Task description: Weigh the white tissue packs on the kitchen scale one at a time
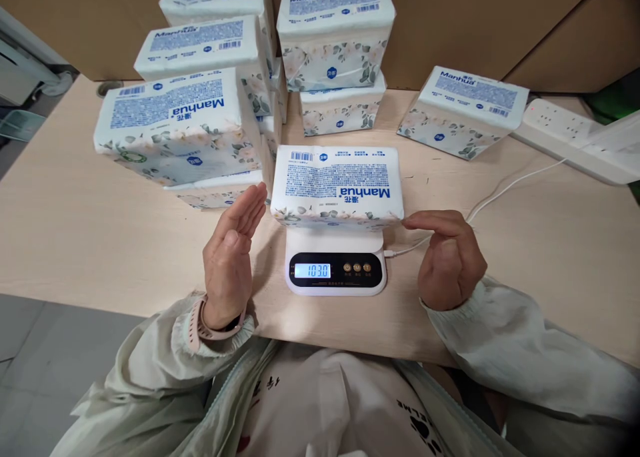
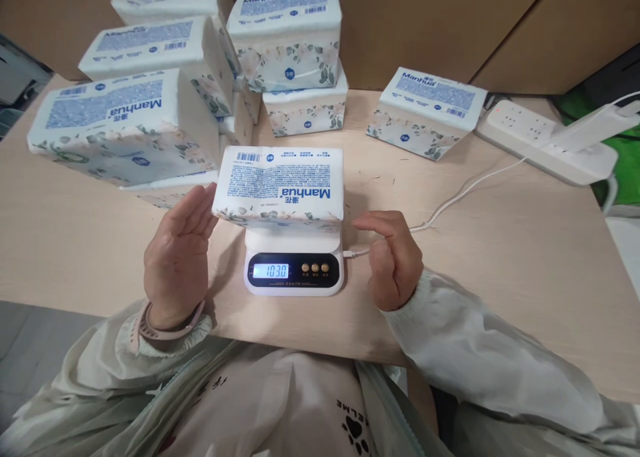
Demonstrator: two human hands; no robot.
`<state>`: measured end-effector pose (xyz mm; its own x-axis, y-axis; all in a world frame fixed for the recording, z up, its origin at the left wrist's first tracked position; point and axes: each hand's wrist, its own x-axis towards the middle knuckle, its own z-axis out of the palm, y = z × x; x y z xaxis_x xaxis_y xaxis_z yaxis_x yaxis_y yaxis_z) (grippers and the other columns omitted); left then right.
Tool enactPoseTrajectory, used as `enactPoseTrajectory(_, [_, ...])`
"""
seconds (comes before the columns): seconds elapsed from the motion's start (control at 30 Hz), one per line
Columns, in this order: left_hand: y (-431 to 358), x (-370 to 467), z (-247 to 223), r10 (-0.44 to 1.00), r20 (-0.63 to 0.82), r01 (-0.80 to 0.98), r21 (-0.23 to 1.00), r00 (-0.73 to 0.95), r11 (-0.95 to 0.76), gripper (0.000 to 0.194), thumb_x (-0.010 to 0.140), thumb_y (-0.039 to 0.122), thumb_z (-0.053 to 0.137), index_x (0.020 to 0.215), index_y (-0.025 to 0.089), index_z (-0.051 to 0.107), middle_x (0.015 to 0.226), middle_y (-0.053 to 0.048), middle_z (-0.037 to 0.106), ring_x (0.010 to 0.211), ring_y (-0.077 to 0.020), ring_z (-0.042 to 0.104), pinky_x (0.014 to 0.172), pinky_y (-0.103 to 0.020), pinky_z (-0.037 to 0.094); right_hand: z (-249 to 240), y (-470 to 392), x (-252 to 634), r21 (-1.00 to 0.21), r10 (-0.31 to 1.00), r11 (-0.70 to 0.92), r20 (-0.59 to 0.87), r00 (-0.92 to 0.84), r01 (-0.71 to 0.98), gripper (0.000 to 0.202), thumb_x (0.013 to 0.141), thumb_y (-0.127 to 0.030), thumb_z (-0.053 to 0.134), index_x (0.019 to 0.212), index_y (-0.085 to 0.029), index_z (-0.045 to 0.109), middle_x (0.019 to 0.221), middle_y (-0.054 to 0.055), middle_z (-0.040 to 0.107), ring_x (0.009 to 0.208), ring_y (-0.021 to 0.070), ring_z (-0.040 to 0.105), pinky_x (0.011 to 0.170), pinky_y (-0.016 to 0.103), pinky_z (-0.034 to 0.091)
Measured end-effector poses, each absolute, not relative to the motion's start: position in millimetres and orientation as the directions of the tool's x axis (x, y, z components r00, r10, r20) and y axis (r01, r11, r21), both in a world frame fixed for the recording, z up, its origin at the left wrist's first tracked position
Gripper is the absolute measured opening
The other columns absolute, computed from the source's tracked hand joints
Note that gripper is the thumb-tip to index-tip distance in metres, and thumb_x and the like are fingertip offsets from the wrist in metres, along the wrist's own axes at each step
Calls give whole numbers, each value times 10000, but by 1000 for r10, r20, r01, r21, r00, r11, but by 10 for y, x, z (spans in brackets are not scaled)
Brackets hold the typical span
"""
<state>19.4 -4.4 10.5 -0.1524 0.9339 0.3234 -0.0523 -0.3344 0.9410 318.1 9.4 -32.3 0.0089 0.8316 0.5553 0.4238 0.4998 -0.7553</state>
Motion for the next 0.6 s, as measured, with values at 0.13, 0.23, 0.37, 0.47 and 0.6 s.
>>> enactPoseTrajectory(0.13, [20,186,106,940,318,-60,943,-121,-326,449,1082,523,579,1444,303,727,1569,-29,647,1539,-283,555,1321,-424,460,-293,145,3125,-768,824,534,567,-12,353,400,1070,-464,480,1402,-367,681,1357,70,757,1288,318,712,1107,560,593])
enactPoseTrajectory(0.23, [61,236,226,975,223,-37,974,2,-223,483,1066,532,618,1477,292,701,1634,-37,582,1606,-325,459,1377,-497,368,-242,167,3041,-818,863,504,490,-123,277,545,1082,-449,496,1614,-333,497,1617,63,617,1473,293,615,1237,544,530])
enactPoseTrajectory(0.37, [170,461,536,976,111,-56,993,185,-102,494,1013,547,708,1424,274,732,1631,-48,583,1630,-371,406,1387,-556,331,-218,242,3019,-858,889,458,446,-105,234,596,1085,-528,502,1650,-356,430,1669,48,569,1552,269,548,1300,501,480])
enactPoseTrajectory(0.47, [428,756,637,925,188,-105,981,330,-162,439,970,524,770,1336,280,774,1534,-39,667,1571,-374,498,1327,-564,436,-301,425,3192,-902,898,368,408,165,227,537,1064,-601,522,1551,-373,544,1568,46,646,1515,280,582,1299,532,463])
enactPoseTrajectory(0.6, [1045,1214,361,906,245,-83,969,345,-231,243,990,454,742,1114,254,804,1291,-32,781,1366,-344,694,1160,-580,599,-476,736,3564,-913,841,335,402,363,234,558,1031,-688,513,1433,-319,628,1437,82,704,1442,307,614,1282,601,423])
